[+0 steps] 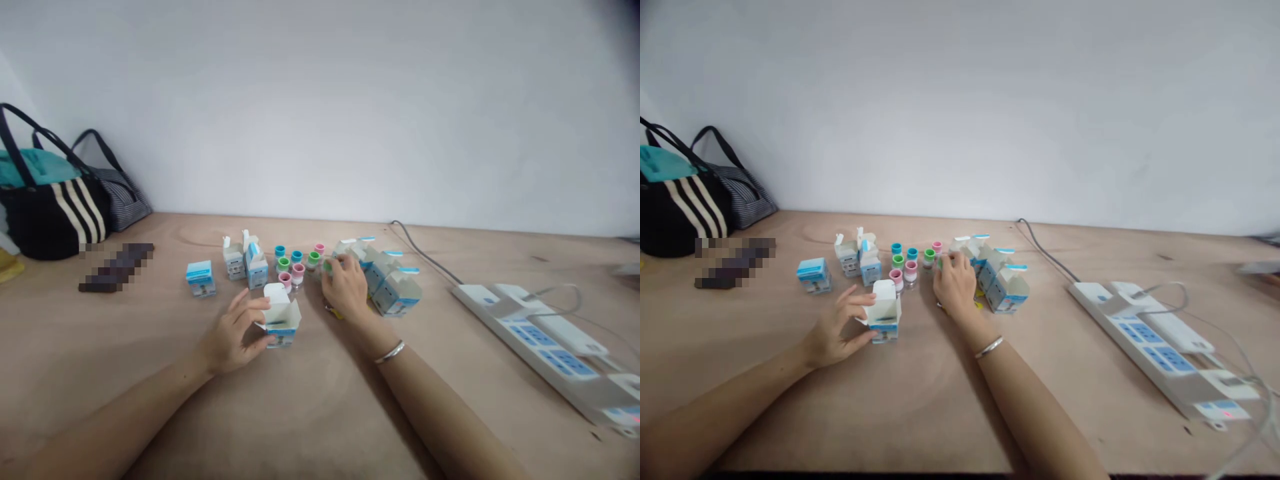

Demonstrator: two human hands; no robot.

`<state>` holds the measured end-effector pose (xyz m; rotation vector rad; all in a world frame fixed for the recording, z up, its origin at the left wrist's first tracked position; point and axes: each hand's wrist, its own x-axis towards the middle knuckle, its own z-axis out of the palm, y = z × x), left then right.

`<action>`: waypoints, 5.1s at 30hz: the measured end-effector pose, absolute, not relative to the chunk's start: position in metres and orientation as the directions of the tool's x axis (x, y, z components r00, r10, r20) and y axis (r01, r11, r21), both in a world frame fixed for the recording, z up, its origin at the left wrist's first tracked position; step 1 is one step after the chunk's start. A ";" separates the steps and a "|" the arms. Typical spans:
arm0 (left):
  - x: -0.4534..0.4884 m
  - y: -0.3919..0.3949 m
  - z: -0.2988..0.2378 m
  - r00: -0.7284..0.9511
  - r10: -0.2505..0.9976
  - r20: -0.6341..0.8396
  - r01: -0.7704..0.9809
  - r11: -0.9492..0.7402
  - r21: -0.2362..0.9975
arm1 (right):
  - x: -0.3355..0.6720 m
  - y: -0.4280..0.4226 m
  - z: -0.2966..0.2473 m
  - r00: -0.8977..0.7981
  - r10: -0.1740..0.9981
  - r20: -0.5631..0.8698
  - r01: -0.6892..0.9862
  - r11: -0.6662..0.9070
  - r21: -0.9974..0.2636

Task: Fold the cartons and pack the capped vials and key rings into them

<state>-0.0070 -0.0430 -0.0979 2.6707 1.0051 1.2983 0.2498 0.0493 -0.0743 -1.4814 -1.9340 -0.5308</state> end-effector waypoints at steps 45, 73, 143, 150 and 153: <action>-0.008 -0.040 -0.104 0.422 0.571 0.705 0.487 -0.798 0.355 | 0.220 -0.018 -0.047 -0.465 0.619 0.633 0.545 0.764 -0.346; -0.007 -0.041 -0.100 0.469 0.532 0.705 0.515 -0.813 0.270 | 0.215 -0.035 -0.035 -0.399 0.707 0.584 0.214 0.691 -0.691; -0.001 -0.049 -0.100 0.416 0.652 0.634 0.493 -0.748 0.445 | 0.217 -0.034 -0.057 -0.567 0.598 0.567 0.181 0.762 -0.622; -0.001 -0.048 -0.100 0.456 0.650 0.608 0.511 -0.751 0.419 | 0.218 -0.032 -0.060 -0.601 0.563 0.567 0.199 0.792 -0.577; 0.000 -0.048 -0.100 0.448 0.670 0.592 0.507 -0.736 0.450 | 0.217 -0.032 -0.062 -0.601 0.549 0.581 0.209 0.809 -0.549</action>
